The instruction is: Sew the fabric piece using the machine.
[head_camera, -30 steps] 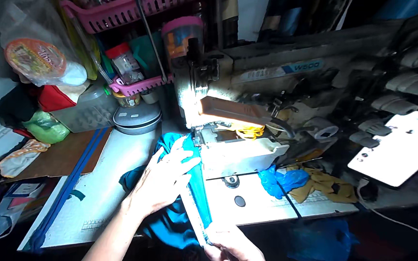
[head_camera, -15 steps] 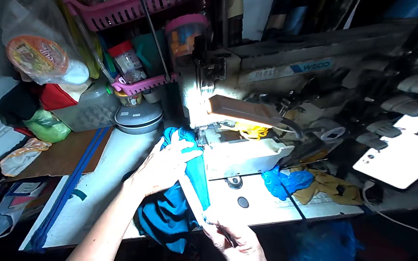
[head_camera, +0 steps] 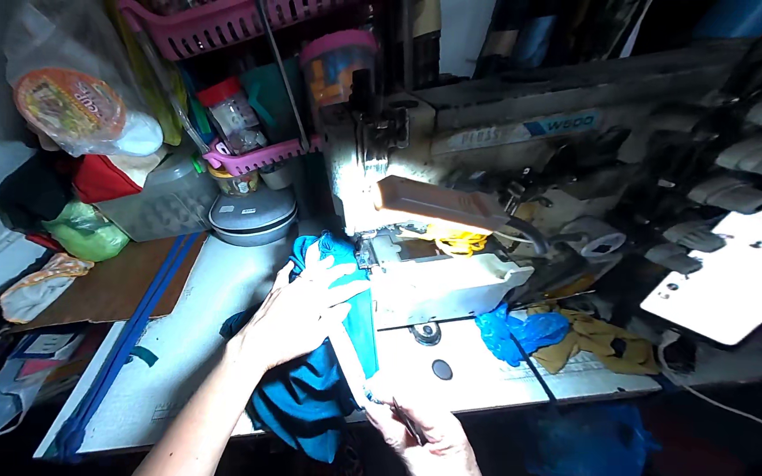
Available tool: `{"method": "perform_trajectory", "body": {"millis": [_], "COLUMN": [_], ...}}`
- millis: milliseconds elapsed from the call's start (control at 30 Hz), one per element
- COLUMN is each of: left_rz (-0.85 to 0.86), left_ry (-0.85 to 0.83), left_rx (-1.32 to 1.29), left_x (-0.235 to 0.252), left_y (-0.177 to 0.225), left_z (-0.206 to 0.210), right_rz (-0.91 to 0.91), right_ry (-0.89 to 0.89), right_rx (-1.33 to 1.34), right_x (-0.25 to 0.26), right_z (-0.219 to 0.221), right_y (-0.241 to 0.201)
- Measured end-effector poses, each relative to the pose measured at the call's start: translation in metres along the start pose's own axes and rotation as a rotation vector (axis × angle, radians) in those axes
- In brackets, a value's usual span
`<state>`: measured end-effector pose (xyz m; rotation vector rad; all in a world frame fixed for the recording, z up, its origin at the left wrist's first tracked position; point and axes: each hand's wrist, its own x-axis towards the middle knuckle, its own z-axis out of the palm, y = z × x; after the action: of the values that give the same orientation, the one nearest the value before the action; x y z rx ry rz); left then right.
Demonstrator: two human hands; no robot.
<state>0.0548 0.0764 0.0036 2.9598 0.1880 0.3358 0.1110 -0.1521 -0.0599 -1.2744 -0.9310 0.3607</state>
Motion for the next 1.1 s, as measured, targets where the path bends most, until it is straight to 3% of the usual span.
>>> {"method": "perform_trajectory", "body": {"millis": [333,467,567,700,867,1033,1100], "left_rz": [-0.035,0.054,0.027,-0.02,0.171,0.312,0.34], "left_ry": [-0.026,0.104,0.155,0.064,0.248,0.317,0.221], "left_rx": [-0.037,0.034,-0.026,0.0,-0.033,-0.015,-0.028], "left_x": [0.011,-0.006,-0.013,-0.006,-0.017,-0.051,-0.063], "left_y": [-0.004,0.005,0.007,0.01,0.025,0.058,0.083], "left_z": [-0.008,0.006,0.016,0.007,0.011,0.015,0.02], "right_rz": [0.067,0.048,0.055,0.095,-0.005,-0.202,-0.264], "right_ry": [0.05,0.038,0.045,0.072,0.039,-0.184,-0.356], "right_rx": [-0.004,0.011,0.023,0.035,-0.016,-0.124,-0.209], "right_x": [0.017,0.013,0.012,0.016,0.024,0.032,0.028], "right_z": [0.002,-0.003,-0.004,-0.001,-0.01,-0.03,-0.039], "right_y": [0.004,0.005,0.008,0.008,0.018,0.036,0.032]}}
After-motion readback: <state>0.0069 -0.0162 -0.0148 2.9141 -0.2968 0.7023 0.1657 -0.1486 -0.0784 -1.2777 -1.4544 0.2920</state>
